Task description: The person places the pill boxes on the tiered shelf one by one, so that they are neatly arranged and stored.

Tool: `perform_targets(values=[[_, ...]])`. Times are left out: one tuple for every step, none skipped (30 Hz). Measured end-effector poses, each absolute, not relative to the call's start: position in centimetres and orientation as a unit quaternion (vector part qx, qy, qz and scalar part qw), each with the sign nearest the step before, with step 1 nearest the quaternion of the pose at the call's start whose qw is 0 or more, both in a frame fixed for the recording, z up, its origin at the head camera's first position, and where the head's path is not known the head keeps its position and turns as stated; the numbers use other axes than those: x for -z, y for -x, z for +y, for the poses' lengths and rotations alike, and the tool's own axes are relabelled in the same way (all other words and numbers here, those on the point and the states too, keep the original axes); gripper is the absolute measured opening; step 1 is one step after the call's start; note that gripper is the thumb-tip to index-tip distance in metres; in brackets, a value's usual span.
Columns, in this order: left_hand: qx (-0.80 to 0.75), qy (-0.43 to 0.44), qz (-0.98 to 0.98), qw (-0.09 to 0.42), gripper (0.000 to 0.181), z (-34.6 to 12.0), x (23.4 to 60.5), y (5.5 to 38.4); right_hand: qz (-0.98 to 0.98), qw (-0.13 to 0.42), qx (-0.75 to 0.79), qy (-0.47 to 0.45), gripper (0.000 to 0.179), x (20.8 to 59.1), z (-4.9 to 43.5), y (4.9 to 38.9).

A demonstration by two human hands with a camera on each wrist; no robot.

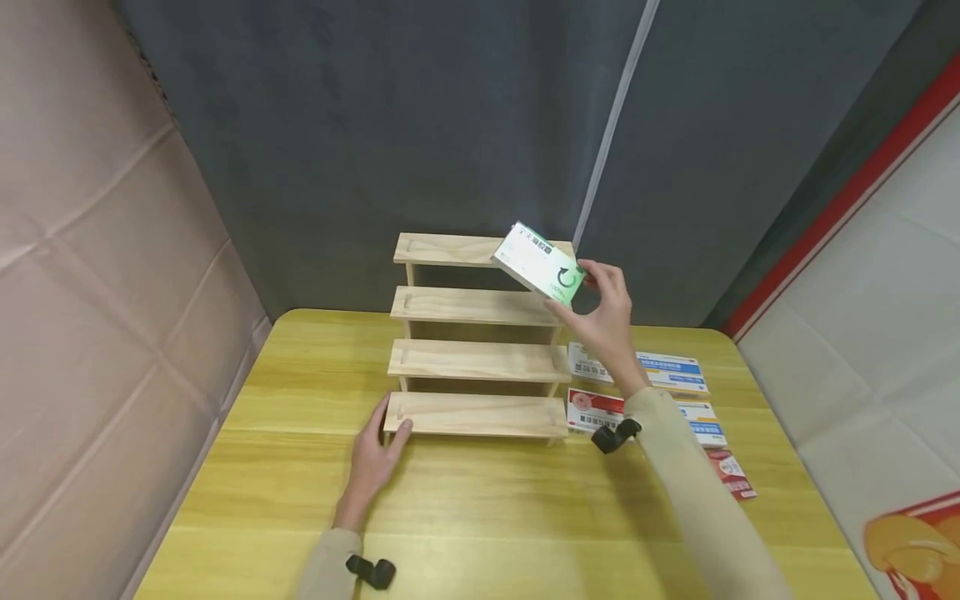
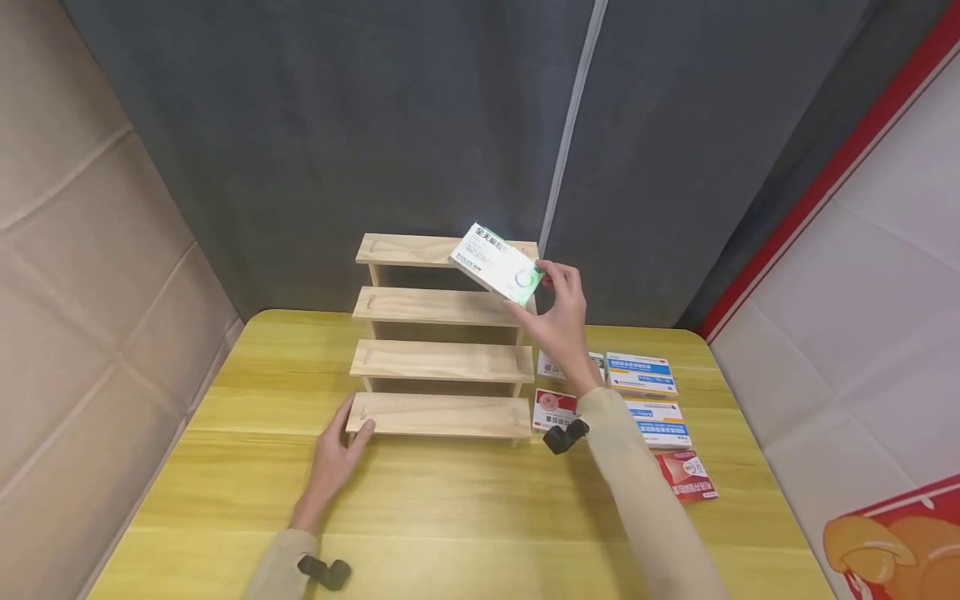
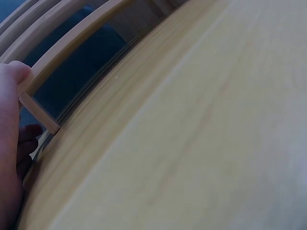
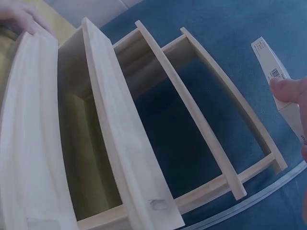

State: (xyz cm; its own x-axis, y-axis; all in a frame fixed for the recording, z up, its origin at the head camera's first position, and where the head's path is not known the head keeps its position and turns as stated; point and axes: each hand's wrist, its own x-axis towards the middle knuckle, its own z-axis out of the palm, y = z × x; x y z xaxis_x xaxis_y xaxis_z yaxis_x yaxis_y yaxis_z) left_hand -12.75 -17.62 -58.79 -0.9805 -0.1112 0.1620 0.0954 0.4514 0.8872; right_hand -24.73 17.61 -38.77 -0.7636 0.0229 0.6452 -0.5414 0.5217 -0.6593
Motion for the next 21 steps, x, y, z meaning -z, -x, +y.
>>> perform_targets(values=[[0.523, -0.005, -0.846, 0.1, 0.071, -17.6, 58.8, 12.8, -0.817, 0.304, -0.462, -0.161, 0.069, 38.6, 17.5, 25.0], [0.523, -0.005, -0.846, 0.1, 0.071, -17.6, 58.8, 12.8, -0.817, 0.303, -0.462, -0.164, 0.069, 38.5, 17.3, 25.2], [0.523, -0.004, -0.847, 0.101, 0.07, -17.7, 58.8, 12.8, -0.816, 0.303, -0.463, -0.168, 0.069, 38.4, 17.2, 25.4], [0.522, -0.004, -0.847, 0.101, 0.07, -17.7, 58.8, 12.9, -0.815, 0.303, -0.463, -0.172, 0.07, 38.4, 17.1, 25.6], [0.522, -0.004, -0.847, 0.101, 0.07, -17.7, 58.8, 12.9, -0.813, 0.304, -0.464, -0.177, 0.07, 38.3, 16.9, 25.9], [0.52, -0.004, -0.848, 0.102, 0.07, -17.7, 58.9, 12.9, -0.811, 0.304, -0.465, -0.181, 0.071, 38.2, 16.8, 26.0], [0.52, -0.004, -0.848, 0.103, 0.069, -17.7, 58.9, 12.9, -0.81, 0.304, -0.465, -0.185, 0.071, 38.1, 16.6, 26.2], [0.52, -0.005, -0.848, 0.103, 0.069, -17.7, 58.8, 13.0, -0.809, 0.305, -0.466, -0.189, 0.072, 38.0, 16.4, 26.4], [0.52, -0.004, -0.848, 0.104, 0.069, -17.7, 58.8, 13.0, -0.807, 0.306, -0.467, -0.192, 0.073, 37.9, 16.3, 26.5], [0.52, -0.004, -0.848, 0.106, 0.069, -17.7, 58.9, 13.0, -0.807, 0.305, -0.467, -0.194, 0.073, 37.7, 16.1, 26.7], [0.519, -0.003, -0.848, 0.106, 0.069, -17.7, 58.9, 13.0, -0.807, 0.304, -0.467, -0.195, 0.073, 37.6, 15.9, 26.9], [0.519, -0.002, -0.848, 0.107, 0.069, -17.7, 58.9, 13.0, -0.808, 0.304, -0.464, -0.196, 0.073, 37.4, 15.7, 27.0], [0.521, -0.002, -0.847, 0.108, 0.068, -17.7, 58.8, 13.0, -0.81, 0.304, -0.462, -0.196, 0.074, 37.3, 15.6, 27.2], [0.522, -0.001, -0.846, 0.109, 0.068, -17.6, 58.9, 12.9, -0.81, 0.303, -0.462, -0.197, 0.074, 37.1, 15.5, 27.4], [0.522, 0.0, -0.846, 0.11, 0.068, -17.6, 58.9, 12.9, -0.812, 0.3, -0.461, -0.197, 0.074, 37.0, 15.3, 27.5], [0.524, 0.0, -0.845, 0.11, 0.068, -17.5, 58.9, 13.0, -0.813, 0.298, -0.46, -0.197, 0.074, 36.9, 15.3, 27.7], [0.525, 0.002, -0.844, 0.109, 0.068, -17.5, 58.9, 13.0, -0.814, 0.295, -0.459, -0.197, 0.074, 36.8, 15.2, 27.8], [0.526, 0.003, -0.843, 0.109, 0.068, -17.4, 58.9, 13.0, -0.816, 0.293, -0.459, -0.197, 0.074, 36.7, 15.2, 27.9], [0.528, 0.003, -0.842, 0.107, 0.067, -17.3, 59.0, 13.1, -0.816, 0.29, -0.46, -0.198, 0.074, 36.6, 15.1, 27.9], [0.529, 0.005, -0.842, 0.106, 0.067, -17.2, 59.0, 13.2, -0.817, 0.287, -0.459, -0.198, 0.075, 36.5, 15.1, 28.1], [0.53, 0.006, -0.841, 0.104, 0.067, -17.1, 59.0, 13.2, -0.818, 0.284, -0.459, -0.2, 0.074, 36.4, 15.1, 28.2]])
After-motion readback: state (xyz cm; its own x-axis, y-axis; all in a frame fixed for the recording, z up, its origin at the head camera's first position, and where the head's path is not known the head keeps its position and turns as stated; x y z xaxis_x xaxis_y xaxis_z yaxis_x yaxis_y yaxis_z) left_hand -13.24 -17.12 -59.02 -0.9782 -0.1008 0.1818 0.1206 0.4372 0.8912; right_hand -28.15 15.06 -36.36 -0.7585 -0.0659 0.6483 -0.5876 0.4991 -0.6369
